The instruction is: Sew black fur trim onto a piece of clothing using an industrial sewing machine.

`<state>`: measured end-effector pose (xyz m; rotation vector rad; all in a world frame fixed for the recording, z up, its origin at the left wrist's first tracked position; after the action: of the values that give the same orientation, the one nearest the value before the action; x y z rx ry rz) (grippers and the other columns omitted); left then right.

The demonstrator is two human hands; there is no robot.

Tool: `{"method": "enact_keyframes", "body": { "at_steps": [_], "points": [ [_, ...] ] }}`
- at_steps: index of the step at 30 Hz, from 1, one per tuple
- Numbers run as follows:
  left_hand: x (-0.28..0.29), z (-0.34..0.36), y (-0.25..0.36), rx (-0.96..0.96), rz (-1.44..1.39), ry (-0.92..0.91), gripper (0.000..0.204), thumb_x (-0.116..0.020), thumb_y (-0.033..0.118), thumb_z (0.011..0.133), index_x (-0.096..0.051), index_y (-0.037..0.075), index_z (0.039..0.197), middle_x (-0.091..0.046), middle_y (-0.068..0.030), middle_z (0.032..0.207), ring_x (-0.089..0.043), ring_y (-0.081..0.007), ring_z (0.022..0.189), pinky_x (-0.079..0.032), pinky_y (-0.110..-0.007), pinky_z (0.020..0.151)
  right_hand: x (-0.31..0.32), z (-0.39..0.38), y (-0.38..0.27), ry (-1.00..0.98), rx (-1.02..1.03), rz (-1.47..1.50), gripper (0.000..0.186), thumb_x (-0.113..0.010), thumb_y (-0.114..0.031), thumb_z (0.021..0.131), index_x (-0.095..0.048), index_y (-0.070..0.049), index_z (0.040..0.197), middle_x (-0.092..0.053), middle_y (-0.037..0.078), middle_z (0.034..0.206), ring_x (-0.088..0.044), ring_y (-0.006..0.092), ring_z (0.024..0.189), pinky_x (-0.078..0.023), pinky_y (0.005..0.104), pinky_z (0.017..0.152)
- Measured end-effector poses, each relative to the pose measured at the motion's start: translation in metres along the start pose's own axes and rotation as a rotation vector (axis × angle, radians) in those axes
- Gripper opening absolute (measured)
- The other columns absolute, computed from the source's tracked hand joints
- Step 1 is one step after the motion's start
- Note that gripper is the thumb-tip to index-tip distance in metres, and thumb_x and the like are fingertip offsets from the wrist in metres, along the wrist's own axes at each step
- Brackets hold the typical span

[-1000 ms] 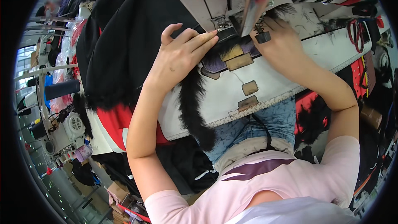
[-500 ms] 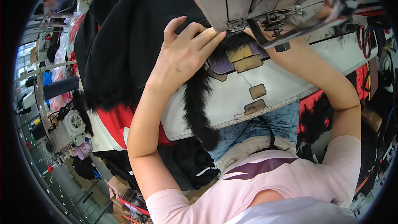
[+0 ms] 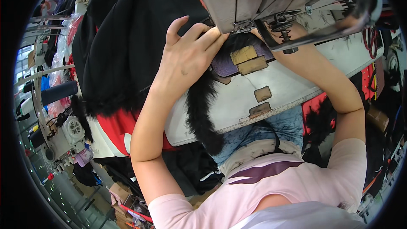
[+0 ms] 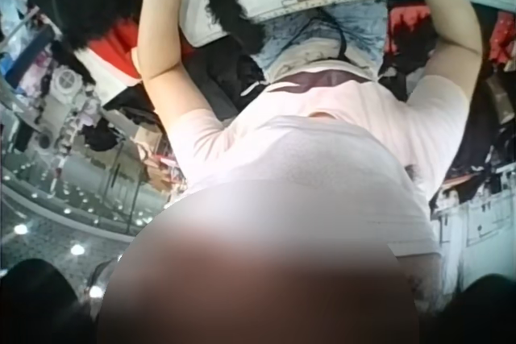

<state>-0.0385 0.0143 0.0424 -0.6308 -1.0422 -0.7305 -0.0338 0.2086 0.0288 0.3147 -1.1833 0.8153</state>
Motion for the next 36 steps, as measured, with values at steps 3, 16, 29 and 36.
{"method": "enact_keyframes", "body": {
  "at_steps": [3, 16, 29, 36],
  "points": [
    [0.002, 0.001, -0.004, 0.025, -0.022, -0.054, 0.029, -0.065, 0.011, 0.081, -0.073, 0.015, 0.108, -0.059, 0.0089, 0.103, -0.057, -0.0074, 0.098, -0.024, -0.042, 0.112, -0.003, 0.001, 0.004, -0.016, -0.128, 0.100, 0.024, -0.060, -0.016, 0.083, -0.067, -0.005, 0.105, -0.064, 0.011, 0.104, -0.061, 0.0329, 0.101, -0.052, 0.0425, 0.081],
    [0.001, 0.002, -0.004, 0.007, -0.003, -0.030, 0.033, -0.063, 0.009, 0.081, -0.072, 0.016, 0.112, -0.062, 0.0085, 0.106, -0.058, -0.0071, 0.099, -0.024, -0.042, 0.111, 0.003, 0.006, 0.004, 0.048, -0.161, 0.286, 0.026, -0.055, -0.005, 0.095, -0.071, -0.008, 0.115, -0.072, 0.011, 0.102, -0.068, 0.0222, 0.093, -0.051, 0.0318, 0.081],
    [0.003, 0.004, 0.017, -0.003, -0.045, -0.016, 0.034, -0.061, 0.008, 0.083, -0.069, 0.010, 0.115, -0.057, 0.0022, 0.099, -0.058, -0.0094, 0.100, -0.031, -0.041, 0.106, 0.008, -0.005, 0.003, 0.120, 0.019, 0.083, 0.026, -0.064, -0.014, 0.093, -0.067, -0.009, 0.118, -0.068, 0.012, 0.102, -0.066, 0.0262, 0.094, -0.051, 0.0345, 0.083],
    [0.015, -0.007, 0.006, 0.117, -0.276, 0.122, 0.041, -0.068, 0.004, 0.078, -0.067, 0.007, 0.119, -0.063, -0.0032, 0.113, -0.060, -0.0196, 0.110, -0.038, -0.040, 0.101, -0.002, -0.002, -0.014, -0.133, -0.072, 0.103, 0.076, -0.054, 0.001, 0.083, -0.040, -0.031, 0.150, -0.056, 0.010, 0.131, -0.053, 0.0322, 0.120, -0.043, 0.0393, 0.107]
  ]
}}
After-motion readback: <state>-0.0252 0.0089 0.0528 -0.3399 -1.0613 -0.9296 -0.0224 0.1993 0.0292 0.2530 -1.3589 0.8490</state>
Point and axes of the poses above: each hand's wrist, its own z-axis towards the middle knuckle, its own x-axis out of the back of the hand, y = z × x, the point moved 5 cm from there along z, towards the middle knuckle
